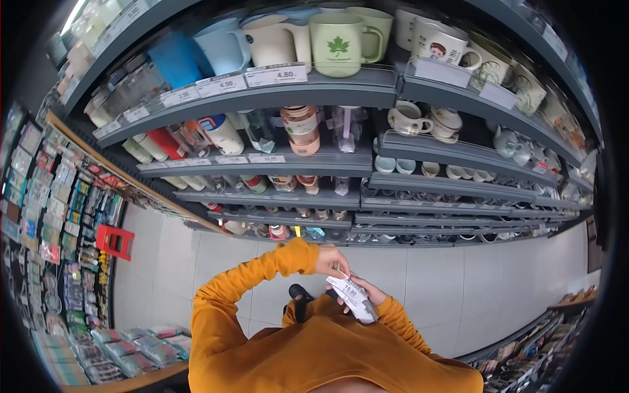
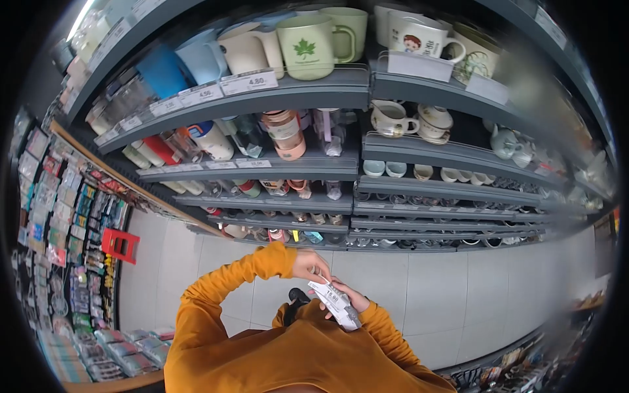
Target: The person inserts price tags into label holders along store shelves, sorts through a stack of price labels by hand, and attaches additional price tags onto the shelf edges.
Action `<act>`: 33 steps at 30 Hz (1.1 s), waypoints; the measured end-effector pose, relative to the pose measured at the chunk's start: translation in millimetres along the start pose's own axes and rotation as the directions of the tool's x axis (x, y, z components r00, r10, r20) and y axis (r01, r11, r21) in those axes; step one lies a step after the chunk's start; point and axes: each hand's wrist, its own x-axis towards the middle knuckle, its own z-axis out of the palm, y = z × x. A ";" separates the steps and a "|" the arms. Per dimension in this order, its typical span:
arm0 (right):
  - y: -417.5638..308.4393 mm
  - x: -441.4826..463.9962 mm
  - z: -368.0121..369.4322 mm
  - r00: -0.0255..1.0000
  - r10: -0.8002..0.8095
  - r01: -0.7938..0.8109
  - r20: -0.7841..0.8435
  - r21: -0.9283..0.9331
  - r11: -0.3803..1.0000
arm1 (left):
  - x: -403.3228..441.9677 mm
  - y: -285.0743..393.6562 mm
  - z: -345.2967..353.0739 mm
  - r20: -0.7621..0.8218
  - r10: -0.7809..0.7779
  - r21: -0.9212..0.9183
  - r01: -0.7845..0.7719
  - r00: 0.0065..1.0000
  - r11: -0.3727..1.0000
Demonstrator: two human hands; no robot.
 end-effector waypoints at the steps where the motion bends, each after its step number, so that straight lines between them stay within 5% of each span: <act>1: 0.5 2.1 5.4 0.999 0.028 -0.028 0.022 0.032 0.999 | 3.4 -0.1 5.0 0.005 0.016 0.071 -0.016 1.000 0.997; 3: -0.2 3.4 17.2 0.998 0.068 -0.068 0.018 0.051 0.996 | 6.3 11.9 9.9 -0.013 -0.080 0.113 0.081 0.997 0.990; 5: -4.8 2.3 23.7 0.996 0.090 -0.092 -0.016 -0.176 0.980 | 6.9 22.2 11.5 -0.043 -0.150 0.165 0.155 0.988 0.974; 8: 1.4 8.8 18.8 0.999 0.046 -0.051 -0.028 -0.263 0.963 | -4.2 29.9 8.7 -0.298 -0.021 0.138 0.065 0.954 0.988; 9: 0.9 9.3 20.0 1.000 0.028 -0.030 -0.012 -0.248 0.968 | -16.2 49.0 -9.9 -0.374 0.027 0.262 0.078 0.927 0.962; 11: 0.2 9.2 19.9 1.000 0.014 -0.013 0.003 -0.237 0.971 | -42.0 77.2 -52.2 -0.611 0.191 0.367 0.060 0.768 0.928; 13: -0.7 12.2 15.9 1.000 0.019 -0.016 0.008 -0.247 0.969 | -79.7 124.2 -99.1 -0.810 0.196 0.379 0.238 0.552 0.894; 16: -5.8 21.7 14.7 1.000 0.025 -0.020 0.015 -0.277 0.961 | -126.6 155.8 -169.8 -0.835 0.534 0.538 0.396 0.133 0.744; 18: -10.3 27.3 25.1 1.000 0.021 -0.025 -0.017 -0.277 0.960 | -151.3 170.7 -203.9 -0.752 0.655 0.517 0.681 0.071 0.519; 21: -15.0 31.9 34.3 1.000 0.014 -0.019 -0.023 -0.253 0.967 | -176.7 162.0 -241.9 -0.699 0.699 0.472 0.830 0.148 0.296; 27: -18.7 31.7 46.6 1.000 0.017 -0.011 0.015 -0.320 0.947 | -200.9 137.2 -267.0 -0.730 0.609 0.518 0.833 0.311 0.194; 30: -15.3 33.3 43.9 1.000 0.020 -0.022 -0.009 -0.327 0.945 | -211.0 138.3 -277.0 -0.819 0.466 0.572 0.545 0.336 0.613; 33: -12.2 38.6 45.0 1.000 0.000 -0.004 -0.013 -0.349 0.937 | -217.1 134.1 -285.5 -0.895 0.286 0.412 0.393 0.341 0.822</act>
